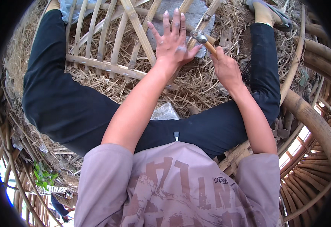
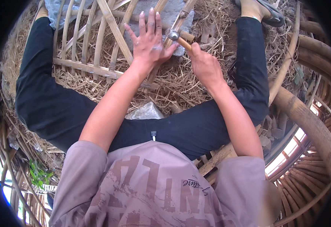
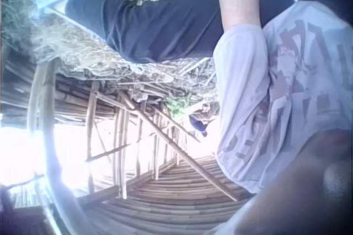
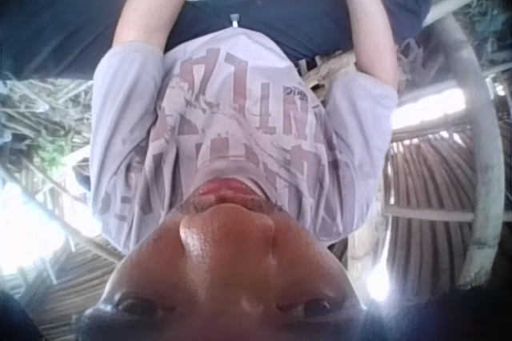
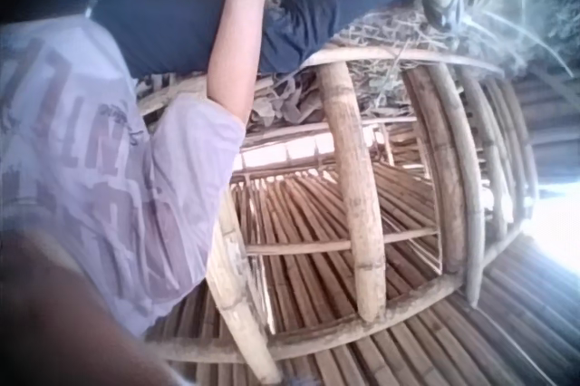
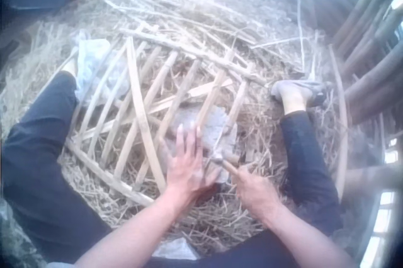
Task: The person hammers small nails into a lattice of thin bamboo strips by hand, then lifts the structure and repositions it before hammering another nail into the corner.
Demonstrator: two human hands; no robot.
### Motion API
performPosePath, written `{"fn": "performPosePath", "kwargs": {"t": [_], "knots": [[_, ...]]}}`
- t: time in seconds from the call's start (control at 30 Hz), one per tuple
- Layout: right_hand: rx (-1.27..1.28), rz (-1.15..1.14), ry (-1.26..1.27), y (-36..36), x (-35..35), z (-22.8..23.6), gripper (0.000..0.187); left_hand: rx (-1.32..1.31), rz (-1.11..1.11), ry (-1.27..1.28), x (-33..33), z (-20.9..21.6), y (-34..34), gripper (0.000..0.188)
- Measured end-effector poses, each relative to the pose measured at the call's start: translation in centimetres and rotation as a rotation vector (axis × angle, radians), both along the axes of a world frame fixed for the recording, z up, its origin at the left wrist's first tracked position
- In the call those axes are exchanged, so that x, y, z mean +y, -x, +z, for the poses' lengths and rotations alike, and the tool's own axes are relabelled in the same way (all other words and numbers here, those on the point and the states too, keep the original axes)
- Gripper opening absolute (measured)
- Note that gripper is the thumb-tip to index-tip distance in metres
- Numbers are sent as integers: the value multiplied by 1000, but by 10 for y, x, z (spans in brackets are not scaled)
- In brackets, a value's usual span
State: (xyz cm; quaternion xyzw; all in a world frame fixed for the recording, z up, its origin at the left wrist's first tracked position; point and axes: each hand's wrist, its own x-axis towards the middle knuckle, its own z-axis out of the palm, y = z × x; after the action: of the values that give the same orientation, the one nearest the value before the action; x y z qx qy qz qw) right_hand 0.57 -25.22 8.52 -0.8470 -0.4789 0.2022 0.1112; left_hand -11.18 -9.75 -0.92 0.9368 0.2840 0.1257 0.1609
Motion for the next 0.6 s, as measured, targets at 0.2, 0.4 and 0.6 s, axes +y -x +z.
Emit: {"fn": "performPosePath", "kwargs": {"t": [0.2, 0.4, 0.6], "knots": [[8, -18, -70, 3, -4, 3, 19, -16, 2, 18, -1, -4, -1, 121], [0, -76, -362, 11, 10, 33, 19, 6, -1, 37, -1, 0, 1, 119], [80, -182, -380, -7, 24, 51, 29, 66, -4, 32, -3, 1, 2, 119]]}}
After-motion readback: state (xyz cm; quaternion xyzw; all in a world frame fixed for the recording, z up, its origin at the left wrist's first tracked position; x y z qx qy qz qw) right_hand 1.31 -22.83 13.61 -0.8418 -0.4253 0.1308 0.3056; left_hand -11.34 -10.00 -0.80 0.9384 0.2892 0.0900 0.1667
